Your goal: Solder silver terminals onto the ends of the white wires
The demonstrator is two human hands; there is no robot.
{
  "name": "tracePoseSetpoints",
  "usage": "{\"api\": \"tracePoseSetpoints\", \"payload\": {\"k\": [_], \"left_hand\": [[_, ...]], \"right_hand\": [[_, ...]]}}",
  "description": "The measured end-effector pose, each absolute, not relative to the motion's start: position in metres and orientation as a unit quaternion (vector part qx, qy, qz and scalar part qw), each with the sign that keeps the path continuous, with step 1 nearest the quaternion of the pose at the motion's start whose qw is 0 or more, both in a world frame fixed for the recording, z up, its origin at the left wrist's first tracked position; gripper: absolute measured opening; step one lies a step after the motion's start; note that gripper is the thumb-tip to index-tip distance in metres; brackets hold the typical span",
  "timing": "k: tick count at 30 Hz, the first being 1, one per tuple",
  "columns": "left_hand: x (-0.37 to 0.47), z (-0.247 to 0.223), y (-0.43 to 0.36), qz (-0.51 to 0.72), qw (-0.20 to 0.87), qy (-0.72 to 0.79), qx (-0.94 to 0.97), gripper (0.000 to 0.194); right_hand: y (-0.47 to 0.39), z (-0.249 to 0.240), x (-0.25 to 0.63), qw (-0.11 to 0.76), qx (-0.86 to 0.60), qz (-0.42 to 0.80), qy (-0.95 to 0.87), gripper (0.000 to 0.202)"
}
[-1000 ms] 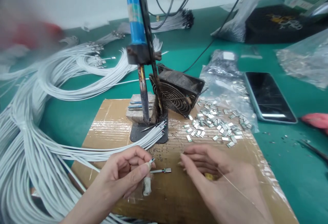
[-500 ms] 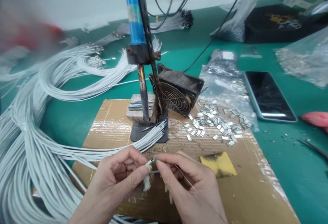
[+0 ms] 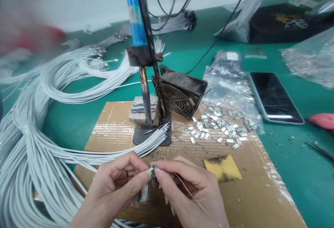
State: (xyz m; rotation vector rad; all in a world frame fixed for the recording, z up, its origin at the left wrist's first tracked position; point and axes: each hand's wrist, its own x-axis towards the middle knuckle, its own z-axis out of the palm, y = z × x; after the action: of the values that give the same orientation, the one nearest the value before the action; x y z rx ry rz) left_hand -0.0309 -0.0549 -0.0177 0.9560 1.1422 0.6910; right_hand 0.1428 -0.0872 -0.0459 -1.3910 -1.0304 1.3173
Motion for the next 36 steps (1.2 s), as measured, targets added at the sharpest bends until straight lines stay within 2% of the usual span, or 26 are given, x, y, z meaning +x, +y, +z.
{"api": "tracePoseSetpoints", "payload": {"k": [16, 21, 23, 27, 29, 36], "left_hand": [[-0.027, -0.013, -0.059, 0.32, 0.665, 0.531, 0.416, 0.033], [-0.027, -0.015, -0.059, 0.325, 0.672, 0.523, 0.412, 0.035], [-0.026, -0.015, -0.06, 0.327, 0.668, 0.524, 0.414, 0.034], [-0.024, -0.012, -0.062, 0.31, 0.664, 0.537, 0.419, 0.034], [-0.024, -0.01, -0.062, 0.291, 0.664, 0.541, 0.426, 0.034], [-0.023, -0.002, -0.06, 0.232, 0.633, 0.585, 0.45, 0.03]], "right_hand": [[-0.086, -0.052, 0.139, 0.496, -0.551, 0.548, -0.386, 0.008], [-0.085, -0.053, 0.136, 0.488, -0.557, 0.559, -0.372, 0.011], [-0.086, -0.052, 0.134, 0.485, -0.556, 0.593, -0.324, 0.02], [-0.09, -0.049, 0.132, 0.442, -0.56, 0.677, -0.181, 0.044], [-0.091, -0.05, 0.135, 0.42, -0.544, 0.705, -0.175, 0.049], [-0.084, -0.042, 0.148, 0.352, -0.534, 0.728, -0.245, 0.034]]}}
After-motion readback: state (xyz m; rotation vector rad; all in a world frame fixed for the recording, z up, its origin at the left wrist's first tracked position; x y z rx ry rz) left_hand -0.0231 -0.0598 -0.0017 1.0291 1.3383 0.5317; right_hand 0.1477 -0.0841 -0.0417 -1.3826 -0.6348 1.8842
